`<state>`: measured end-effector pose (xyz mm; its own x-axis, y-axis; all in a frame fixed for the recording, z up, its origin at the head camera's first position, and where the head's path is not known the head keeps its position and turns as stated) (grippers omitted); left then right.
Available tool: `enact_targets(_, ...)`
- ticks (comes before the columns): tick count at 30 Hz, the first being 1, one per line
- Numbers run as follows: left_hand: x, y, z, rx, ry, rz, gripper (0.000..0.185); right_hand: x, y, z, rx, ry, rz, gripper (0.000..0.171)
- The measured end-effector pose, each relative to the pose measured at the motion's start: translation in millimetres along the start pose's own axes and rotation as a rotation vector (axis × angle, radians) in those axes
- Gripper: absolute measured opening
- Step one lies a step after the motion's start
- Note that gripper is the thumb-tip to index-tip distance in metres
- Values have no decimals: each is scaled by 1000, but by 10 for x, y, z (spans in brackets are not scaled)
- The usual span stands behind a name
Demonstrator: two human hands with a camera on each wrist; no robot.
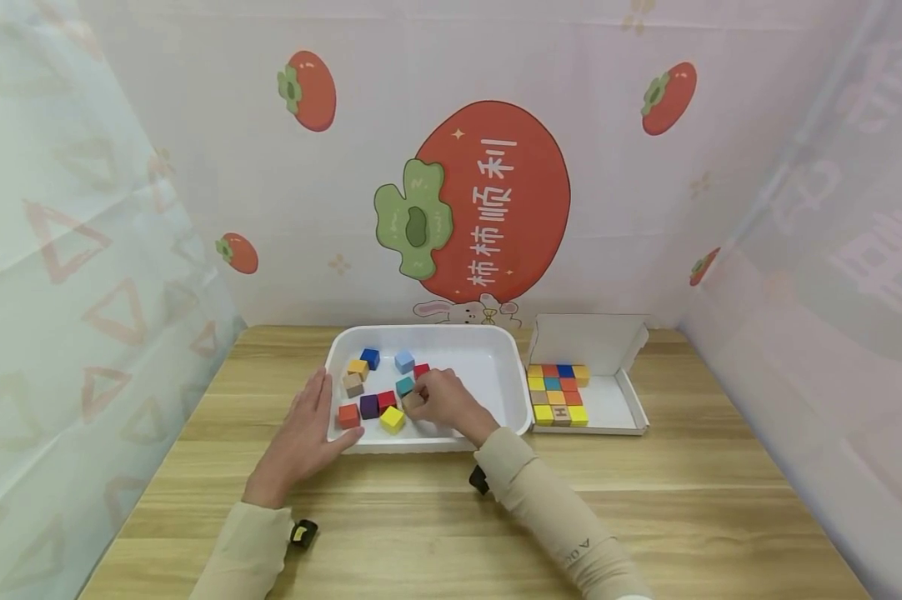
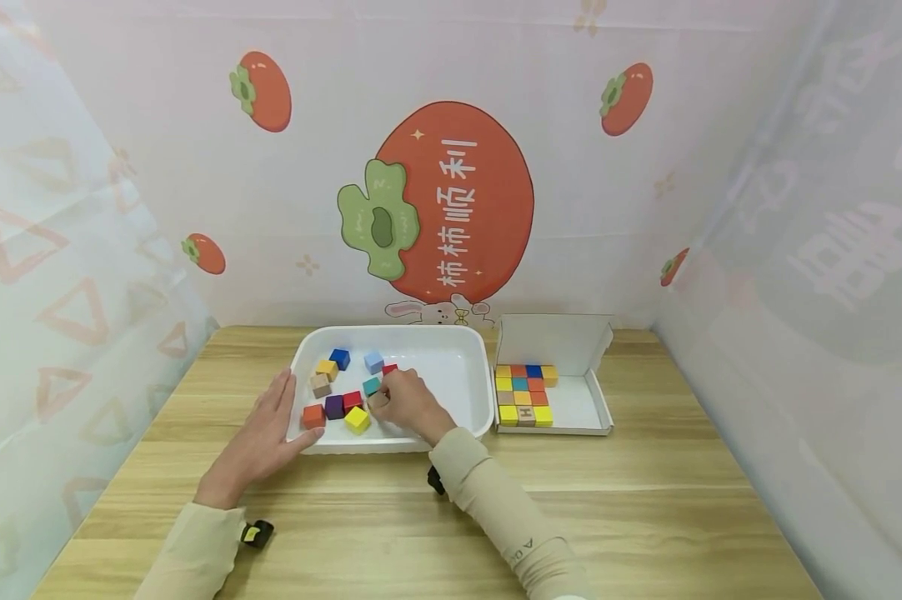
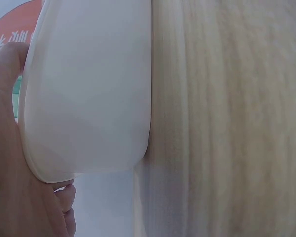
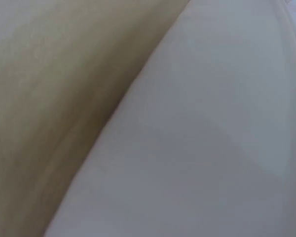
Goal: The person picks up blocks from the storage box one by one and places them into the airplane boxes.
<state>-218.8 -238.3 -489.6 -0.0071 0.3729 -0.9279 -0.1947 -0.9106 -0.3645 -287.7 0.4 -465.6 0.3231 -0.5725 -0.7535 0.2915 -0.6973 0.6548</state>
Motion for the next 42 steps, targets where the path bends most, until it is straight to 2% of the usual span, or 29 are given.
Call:
enact_targets(10, -7, -11, 5, -13, -1, -1, 113, -330, -51, -198, 1, -27, -7, 26)
enact_targets(25, -12, -3, 2, -14, 6, 7, 116, -916, -372, -622, 37, -132, -41, 28)
enact_targets(29, 6, -7, 4, -14, 4, 1, 114, -1097, -496, -778, 31, -166, -58, 29)
enact_targets(36, 27, -16, 7, -15, 9, -3, 114, -1386, -822, -1027, 49, -226, -81, 22)
enact_targets(42, 12, -14, 1, -18, 1, 4, 114, -1622, -1129, -1165, 79, -289, -108, 29)
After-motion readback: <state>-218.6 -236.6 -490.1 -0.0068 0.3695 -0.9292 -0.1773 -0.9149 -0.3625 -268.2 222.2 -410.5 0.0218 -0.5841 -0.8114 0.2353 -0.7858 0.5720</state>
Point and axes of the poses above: each hand's wrist, its own z-axis towards the middle knuckle, its own x-axis out of the palm, y = z × x, the point moved 4 cm from there along z, towards the middle knuckle, and after that the axes turned 1 degree about z, right-handed, at the moved point
